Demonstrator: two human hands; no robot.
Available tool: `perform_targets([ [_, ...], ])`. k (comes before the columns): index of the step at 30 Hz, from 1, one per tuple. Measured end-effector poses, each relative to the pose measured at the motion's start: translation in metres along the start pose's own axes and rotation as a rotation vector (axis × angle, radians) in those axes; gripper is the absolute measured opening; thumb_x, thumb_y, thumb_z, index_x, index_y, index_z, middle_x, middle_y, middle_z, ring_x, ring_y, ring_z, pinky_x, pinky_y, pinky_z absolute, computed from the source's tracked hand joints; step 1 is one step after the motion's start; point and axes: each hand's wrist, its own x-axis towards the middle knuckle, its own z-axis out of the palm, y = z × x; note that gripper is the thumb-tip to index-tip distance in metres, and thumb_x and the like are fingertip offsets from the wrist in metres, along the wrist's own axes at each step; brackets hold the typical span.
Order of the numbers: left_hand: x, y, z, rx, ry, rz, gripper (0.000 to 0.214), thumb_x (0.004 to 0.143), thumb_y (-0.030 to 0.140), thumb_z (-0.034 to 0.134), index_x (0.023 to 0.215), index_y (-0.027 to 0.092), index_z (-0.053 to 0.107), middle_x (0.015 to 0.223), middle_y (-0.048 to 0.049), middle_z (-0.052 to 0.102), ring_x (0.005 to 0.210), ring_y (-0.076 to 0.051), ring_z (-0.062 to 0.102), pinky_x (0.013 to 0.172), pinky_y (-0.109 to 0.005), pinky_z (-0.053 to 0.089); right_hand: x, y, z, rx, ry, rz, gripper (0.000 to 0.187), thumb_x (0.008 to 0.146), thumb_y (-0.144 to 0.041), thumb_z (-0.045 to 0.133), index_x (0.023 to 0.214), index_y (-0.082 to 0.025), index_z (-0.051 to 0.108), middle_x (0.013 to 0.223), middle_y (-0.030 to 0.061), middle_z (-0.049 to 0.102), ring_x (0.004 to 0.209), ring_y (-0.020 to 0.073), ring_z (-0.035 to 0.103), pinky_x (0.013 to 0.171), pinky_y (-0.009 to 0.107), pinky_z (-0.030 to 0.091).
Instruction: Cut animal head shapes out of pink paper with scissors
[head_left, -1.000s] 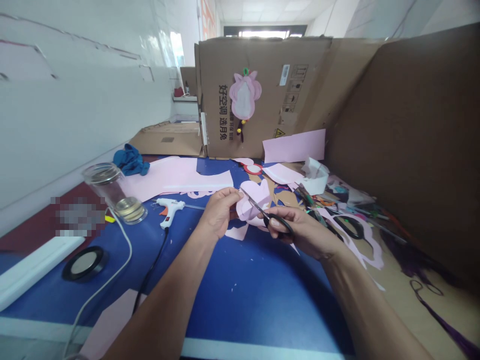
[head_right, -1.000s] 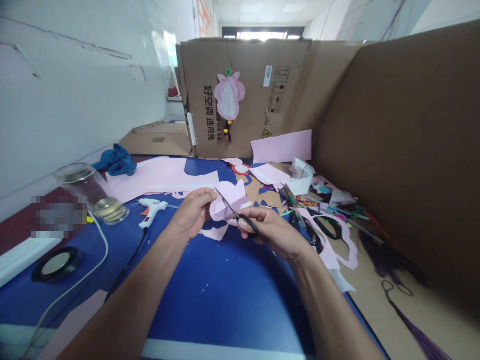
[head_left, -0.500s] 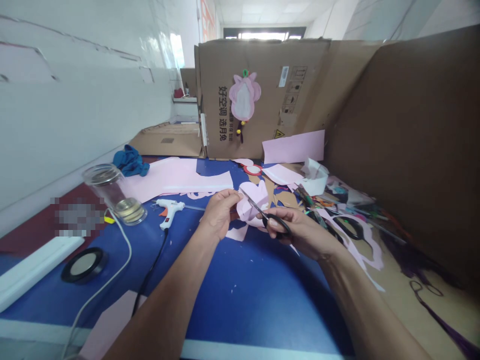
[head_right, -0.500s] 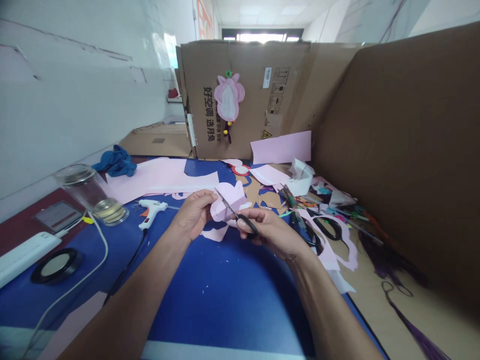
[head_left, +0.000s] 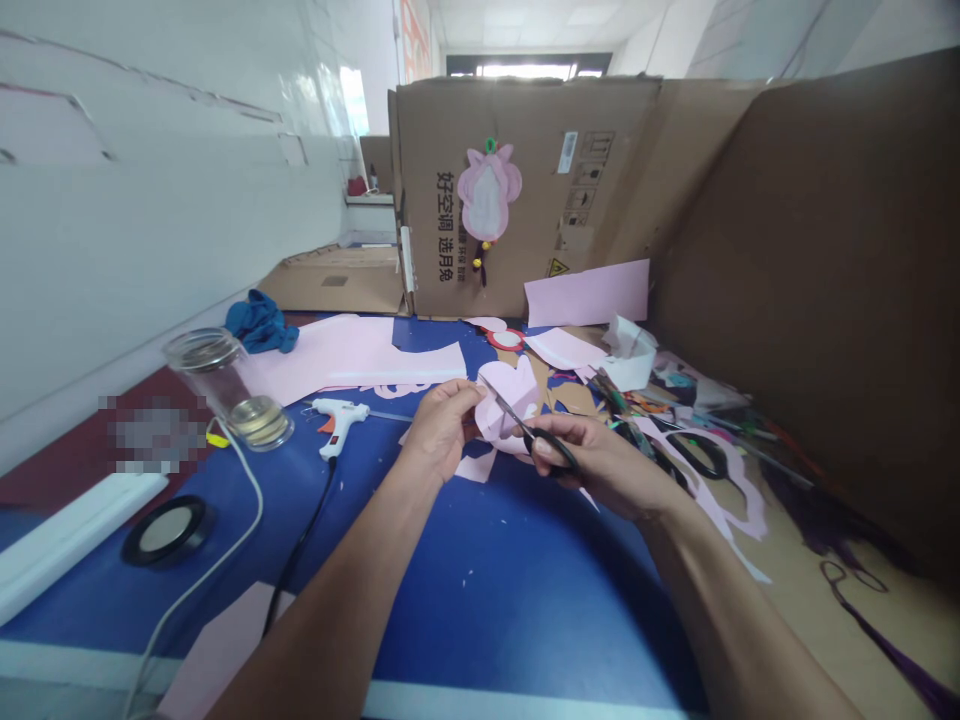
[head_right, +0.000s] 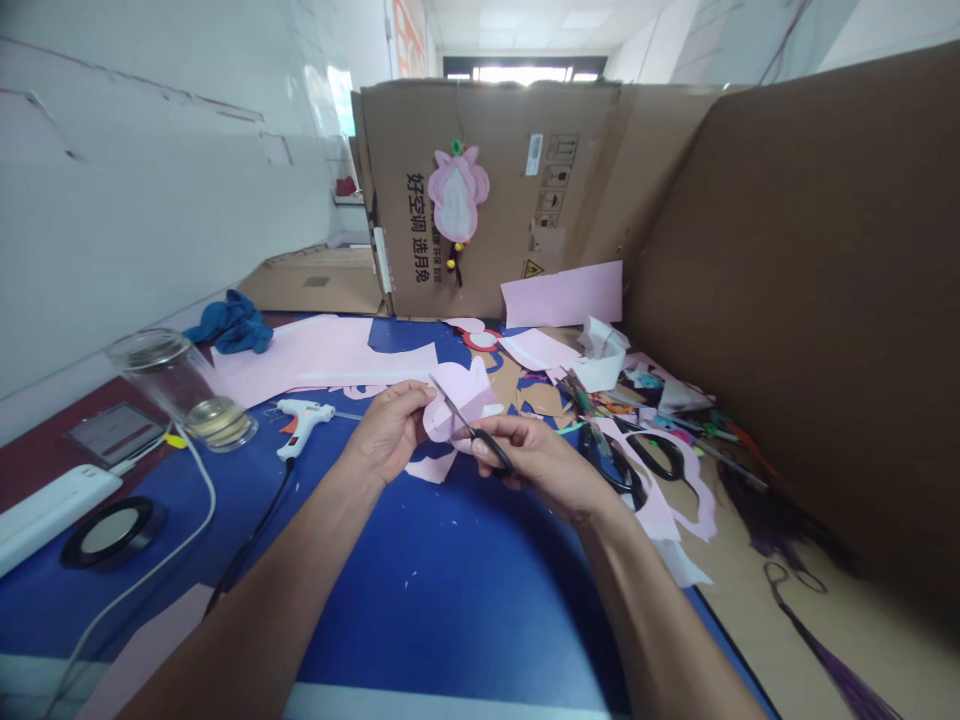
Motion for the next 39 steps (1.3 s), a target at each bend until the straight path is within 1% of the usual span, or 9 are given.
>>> perform_targets([
  [5, 0.0004, 0.0023, -0.0018, -0.015, -0.031, 0.014, 0.025, 0.06, 0.027, 0.085, 0.068, 0.018, 0.063, 0.06, 0.002, 0.059, 0.054, -0.012, 0.054, 0.052, -0.026, 0.044, -0.0011, -0.0051, 0.004, -0.141, 0.045, -0.02, 0.05, 0.076, -0.056, 0.09, 0.111, -0.022, 0.079, 0.077, 0.0014, 0.063, 0.069, 0.0142, 0.05, 0.057, 0.026, 0.029],
  [8, 0.0009, 0.0033, -0.0041, -0.03, -0.067, 0.016, 0.027, 0.06, 0.027, 0.087, 0.07, 0.018, 0.064, 0.063, 0.0017, 0.061, 0.056, -0.012, 0.055, 0.054, -0.025, 0.045, -0.0002, -0.0058, 0.0055, -0.185, 0.047, -0.055, 0.046, 0.077, -0.053, 0.089, 0.11, -0.022, 0.08, 0.071, -0.0008, 0.059, 0.066, 0.0141, 0.047, 0.061, 0.028, 0.032],
  [12, 0.0014, 0.0042, -0.0054, -0.039, -0.078, 0.021, 0.029, 0.06, 0.027, 0.089, 0.071, 0.017, 0.064, 0.066, 0.0019, 0.062, 0.056, -0.011, 0.056, 0.055, -0.025, 0.046, 0.0, -0.0047, 0.0075, -0.258, 0.043, -0.125, 0.037, 0.086, -0.048, 0.081, 0.112, -0.022, 0.08, 0.07, -0.0024, 0.055, 0.064, 0.0132, 0.04, 0.061, 0.029, 0.029],
  [18, 0.0028, 0.0038, -0.0068, -0.036, -0.099, 0.032, 0.03, 0.061, 0.027, 0.09, 0.071, 0.017, 0.063, 0.065, 0.0027, 0.061, 0.056, -0.01, 0.054, 0.055, -0.024, 0.046, -0.0018, -0.0038, 0.0086, -0.296, 0.073, -0.134, 0.038, 0.083, -0.042, 0.084, 0.115, -0.021, 0.078, 0.07, -0.0036, 0.051, 0.064, 0.0128, 0.036, 0.058, 0.029, 0.025],
  [25, 0.0025, 0.0038, -0.0073, -0.024, -0.106, 0.035, 0.03, 0.062, 0.027, 0.09, 0.071, 0.017, 0.063, 0.064, 0.0025, 0.061, 0.055, -0.01, 0.054, 0.055, -0.024, 0.046, -0.0027, -0.0056, 0.0062, -0.309, 0.037, -0.156, 0.026, 0.088, -0.046, 0.078, 0.098, -0.021, 0.079, 0.068, -0.0025, 0.051, 0.063, 0.0128, 0.036, 0.058, 0.029, 0.025],
  [28, 0.0025, 0.0039, -0.0066, -0.02, -0.116, 0.032, 0.029, 0.062, 0.028, 0.089, 0.07, 0.018, 0.063, 0.062, 0.0026, 0.06, 0.053, -0.011, 0.052, 0.053, -0.024, 0.045, -0.003, -0.0072, 0.0053, -0.265, 0.019, -0.13, 0.031, 0.088, -0.049, 0.079, 0.101, -0.021, 0.079, 0.071, -0.0008, 0.057, 0.063, 0.0126, 0.04, 0.058, 0.028, 0.026],
  [33, 0.0023, 0.0044, -0.0062, -0.012, -0.092, 0.033, 0.03, 0.06, 0.028, 0.09, 0.069, 0.018, 0.064, 0.064, 0.0026, 0.06, 0.055, -0.01, 0.052, 0.054, -0.023, 0.044, -0.002, -0.0085, 0.0062, -0.191, 0.039, -0.03, 0.051, 0.077, -0.058, 0.087, 0.11, -0.02, 0.077, 0.069, -0.0015, 0.059, 0.062, 0.0121, 0.044, 0.057, 0.026, 0.028],
  [37, 0.0013, 0.0052, -0.006, 0.005, -0.069, 0.048, 0.029, 0.059, 0.029, 0.09, 0.07, 0.018, 0.066, 0.063, 0.0029, 0.06, 0.054, -0.01, 0.052, 0.053, -0.023, 0.043, -0.0014, -0.0066, 0.0053, -0.149, 0.002, -0.015, 0.053, 0.073, -0.06, 0.09, 0.107, -0.021, 0.077, 0.076, -0.0006, 0.061, 0.067, 0.0125, 0.048, 0.063, 0.027, 0.035],
  [39, 0.0005, 0.0055, -0.0056, -0.003, -0.074, 0.05, 0.03, 0.06, 0.029, 0.091, 0.07, 0.018, 0.065, 0.063, 0.0027, 0.06, 0.055, -0.01, 0.053, 0.053, -0.023, 0.043, -0.0017, -0.0052, 0.0036, -0.133, -0.001, -0.009, 0.053, 0.073, -0.059, 0.09, 0.108, -0.021, 0.076, 0.077, -0.0003, 0.062, 0.068, 0.0129, 0.049, 0.063, 0.026, 0.035],
])
